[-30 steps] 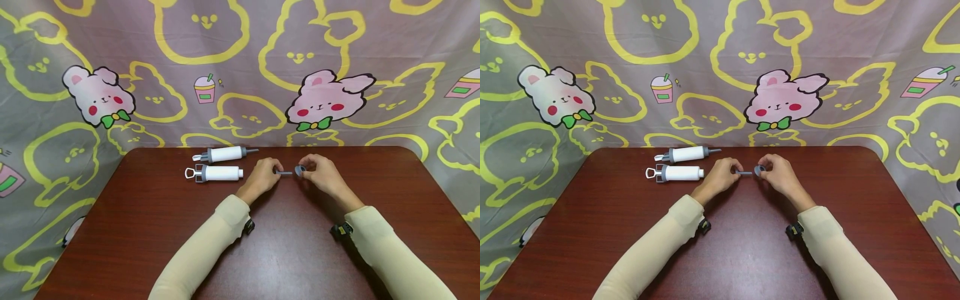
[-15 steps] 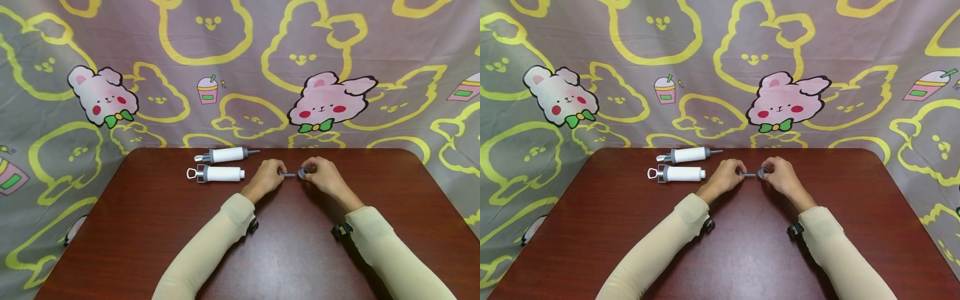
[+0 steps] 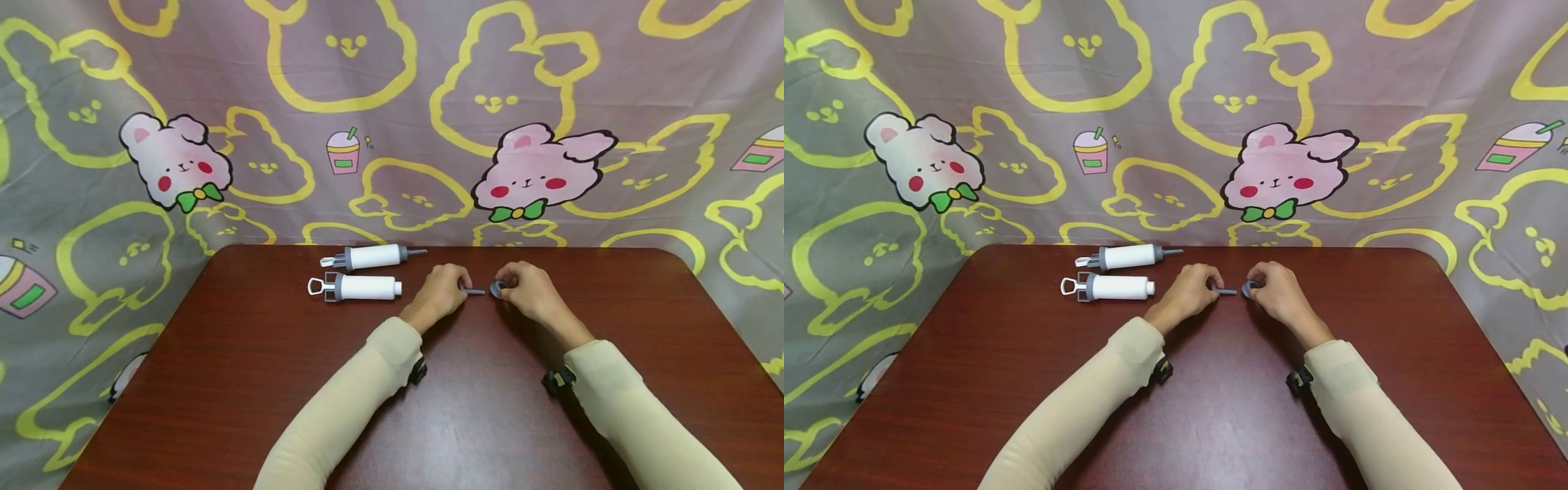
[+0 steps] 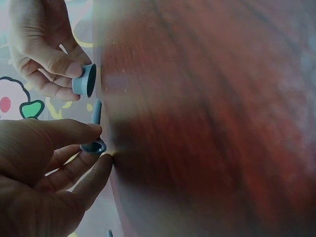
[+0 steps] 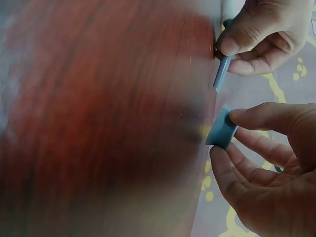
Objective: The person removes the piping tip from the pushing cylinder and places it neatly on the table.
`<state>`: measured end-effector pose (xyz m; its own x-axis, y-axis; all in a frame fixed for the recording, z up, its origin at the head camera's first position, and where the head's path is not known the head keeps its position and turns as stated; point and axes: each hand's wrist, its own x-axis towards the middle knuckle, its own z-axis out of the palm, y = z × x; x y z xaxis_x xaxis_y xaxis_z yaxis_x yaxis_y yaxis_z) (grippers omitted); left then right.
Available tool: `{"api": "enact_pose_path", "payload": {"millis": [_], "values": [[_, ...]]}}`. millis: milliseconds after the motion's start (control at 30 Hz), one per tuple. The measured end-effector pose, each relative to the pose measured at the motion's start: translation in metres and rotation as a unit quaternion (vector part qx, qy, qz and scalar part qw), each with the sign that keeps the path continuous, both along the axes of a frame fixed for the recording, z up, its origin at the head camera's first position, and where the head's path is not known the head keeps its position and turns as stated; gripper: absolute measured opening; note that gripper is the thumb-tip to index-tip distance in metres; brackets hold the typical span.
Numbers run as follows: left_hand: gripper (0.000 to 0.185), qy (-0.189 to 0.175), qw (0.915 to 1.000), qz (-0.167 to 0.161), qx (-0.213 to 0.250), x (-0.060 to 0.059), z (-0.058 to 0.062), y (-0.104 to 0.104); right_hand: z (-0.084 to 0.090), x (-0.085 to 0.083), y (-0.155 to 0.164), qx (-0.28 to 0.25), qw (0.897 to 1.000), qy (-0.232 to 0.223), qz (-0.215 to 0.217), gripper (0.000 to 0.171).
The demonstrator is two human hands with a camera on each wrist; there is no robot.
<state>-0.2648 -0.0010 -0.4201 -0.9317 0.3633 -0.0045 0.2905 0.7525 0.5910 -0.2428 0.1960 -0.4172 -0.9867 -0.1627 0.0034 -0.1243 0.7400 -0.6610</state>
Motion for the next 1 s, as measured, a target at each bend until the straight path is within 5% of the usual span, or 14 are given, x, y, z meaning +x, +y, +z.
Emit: {"api": "enact_pose_path", "payload": {"millis": [1000], "values": [[0.01, 0.007, 0.9994, -0.007, -0.034, -0.0018, -0.0012, 0.0042, -0.0019, -0.0039, 0.0024, 0.017, 1.0, -0.012, 0.002, 0.021]]}}
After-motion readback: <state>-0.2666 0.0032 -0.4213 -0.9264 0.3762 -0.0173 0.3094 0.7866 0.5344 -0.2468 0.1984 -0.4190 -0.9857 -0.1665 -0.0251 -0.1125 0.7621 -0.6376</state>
